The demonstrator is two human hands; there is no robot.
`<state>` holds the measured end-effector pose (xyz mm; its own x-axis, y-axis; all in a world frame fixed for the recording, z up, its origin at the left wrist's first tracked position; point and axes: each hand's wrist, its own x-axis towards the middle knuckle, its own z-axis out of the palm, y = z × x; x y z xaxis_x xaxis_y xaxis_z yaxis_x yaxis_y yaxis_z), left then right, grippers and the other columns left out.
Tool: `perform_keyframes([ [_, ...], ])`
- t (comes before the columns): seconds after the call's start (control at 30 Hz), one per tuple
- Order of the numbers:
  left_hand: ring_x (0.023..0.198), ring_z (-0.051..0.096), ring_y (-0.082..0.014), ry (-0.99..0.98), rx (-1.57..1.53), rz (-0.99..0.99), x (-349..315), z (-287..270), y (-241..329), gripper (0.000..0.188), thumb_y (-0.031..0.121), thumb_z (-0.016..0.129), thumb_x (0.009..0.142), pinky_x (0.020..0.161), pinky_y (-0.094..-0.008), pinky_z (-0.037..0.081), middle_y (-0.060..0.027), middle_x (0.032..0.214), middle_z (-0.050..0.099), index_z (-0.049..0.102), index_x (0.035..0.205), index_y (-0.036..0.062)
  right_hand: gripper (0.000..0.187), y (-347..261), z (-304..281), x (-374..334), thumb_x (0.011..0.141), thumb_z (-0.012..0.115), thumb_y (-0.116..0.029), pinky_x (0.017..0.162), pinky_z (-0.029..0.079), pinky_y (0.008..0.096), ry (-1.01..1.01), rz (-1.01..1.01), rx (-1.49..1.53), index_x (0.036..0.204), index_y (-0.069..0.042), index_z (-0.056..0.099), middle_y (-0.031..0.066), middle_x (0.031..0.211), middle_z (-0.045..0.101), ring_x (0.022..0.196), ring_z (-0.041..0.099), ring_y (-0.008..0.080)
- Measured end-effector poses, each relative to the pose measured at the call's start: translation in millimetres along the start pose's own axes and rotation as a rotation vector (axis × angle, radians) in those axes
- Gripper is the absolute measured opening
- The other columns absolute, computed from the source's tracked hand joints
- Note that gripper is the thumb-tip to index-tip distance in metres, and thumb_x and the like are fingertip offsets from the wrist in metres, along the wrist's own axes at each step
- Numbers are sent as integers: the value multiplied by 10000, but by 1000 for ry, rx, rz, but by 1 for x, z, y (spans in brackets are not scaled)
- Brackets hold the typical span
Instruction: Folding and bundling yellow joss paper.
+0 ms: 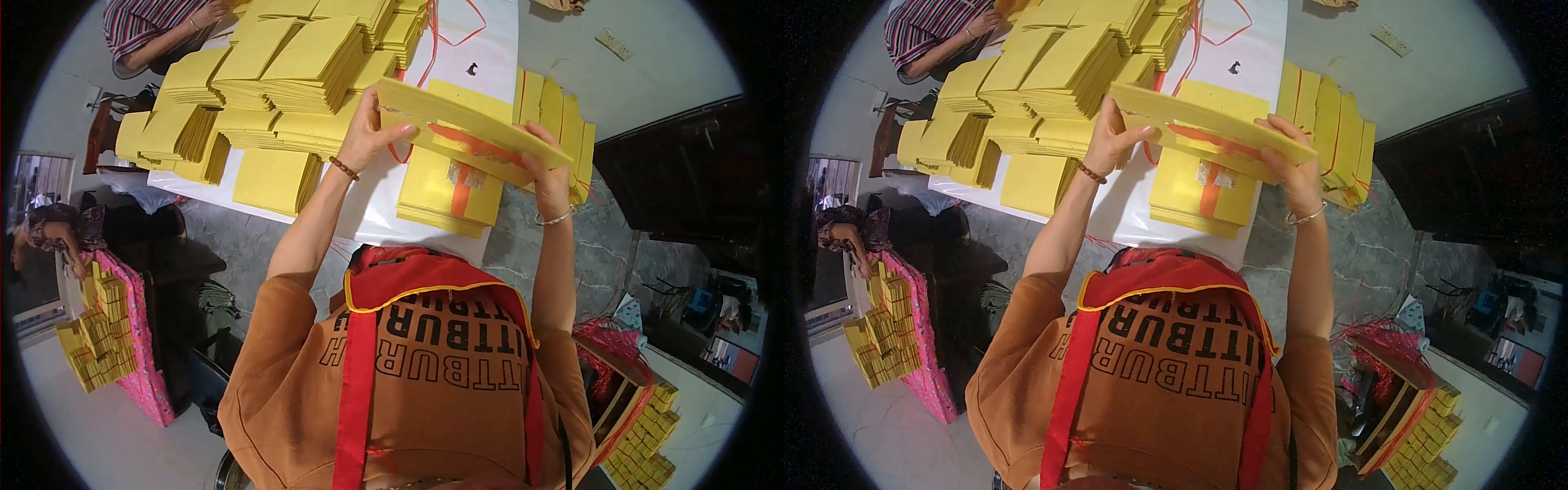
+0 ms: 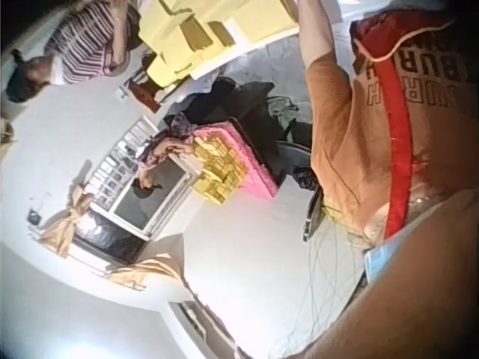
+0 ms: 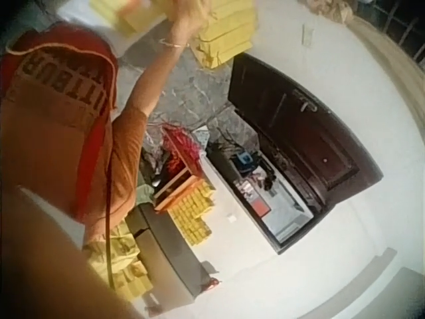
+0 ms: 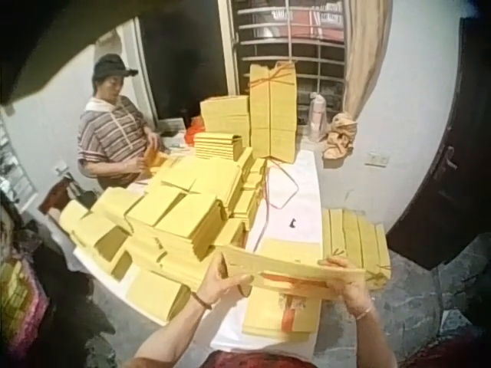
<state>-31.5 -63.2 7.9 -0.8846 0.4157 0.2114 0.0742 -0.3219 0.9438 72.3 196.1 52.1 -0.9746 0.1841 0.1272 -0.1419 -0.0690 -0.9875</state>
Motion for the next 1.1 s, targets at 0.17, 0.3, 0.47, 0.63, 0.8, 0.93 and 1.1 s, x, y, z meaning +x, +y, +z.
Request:
perform_keyframes([
  [0.17,1058,506,-197,71,79,292,5,11,21,876,58,741,694,898,-334,438,-119,1149,478,177,1364,82,332,0,-8,2,826,599,-122,873,416,273,24,-69,-103,1124,17,551,67,1076,583,979,533,125],
  [0.3,1067,496,-190,45,172,212,18,18,42,805,11,700,724,893,-314,445,-119,1208,435,213,1360,86,359,-10,-5,11,852,580,-120,891,416,280,55,-21,28,1181,7,514,68,1114,567,1018,525,133],
  [0.47,1109,472,-180,-22,170,216,26,20,47,713,-18,673,745,917,-312,434,-97,1227,431,284,1337,63,361,-24,0,9,858,567,-89,869,425,249,68,-61,179,1204,-7,504,53,1088,573,985,534,117],
  [0.63,1029,507,-145,-49,317,253,23,11,27,577,74,697,749,885,-275,432,-66,1138,507,424,1257,47,345,-1,-15,0,843,582,-66,866,429,250,23,-5,-33,1178,-19,512,41,1090,573,984,532,104],
  [0.8,991,518,-128,-9,261,77,16,6,27,462,66,700,741,876,-256,427,-46,1115,521,491,1152,28,294,-5,-7,0,836,588,-48,834,440,240,-4,-55,34,1124,-26,532,33,1047,585,952,538,99],
  [0.93,957,532,-112,19,381,150,13,1,21,440,61,693,744,827,-243,450,-55,1050,552,486,1131,32,275,-1,-11,1,837,590,-52,810,451,238,10,4,-39,1105,-26,533,54,1024,592,937,549,110],
  [1.1,1063,517,-168,-110,-68,-5,27,10,49,507,183,575,861,857,-292,463,-130,1260,459,351,1294,44,297,-4,-12,18,853,562,-49,825,468,282,154,97,233,1141,-18,496,99,1054,581,958,564,162],
])
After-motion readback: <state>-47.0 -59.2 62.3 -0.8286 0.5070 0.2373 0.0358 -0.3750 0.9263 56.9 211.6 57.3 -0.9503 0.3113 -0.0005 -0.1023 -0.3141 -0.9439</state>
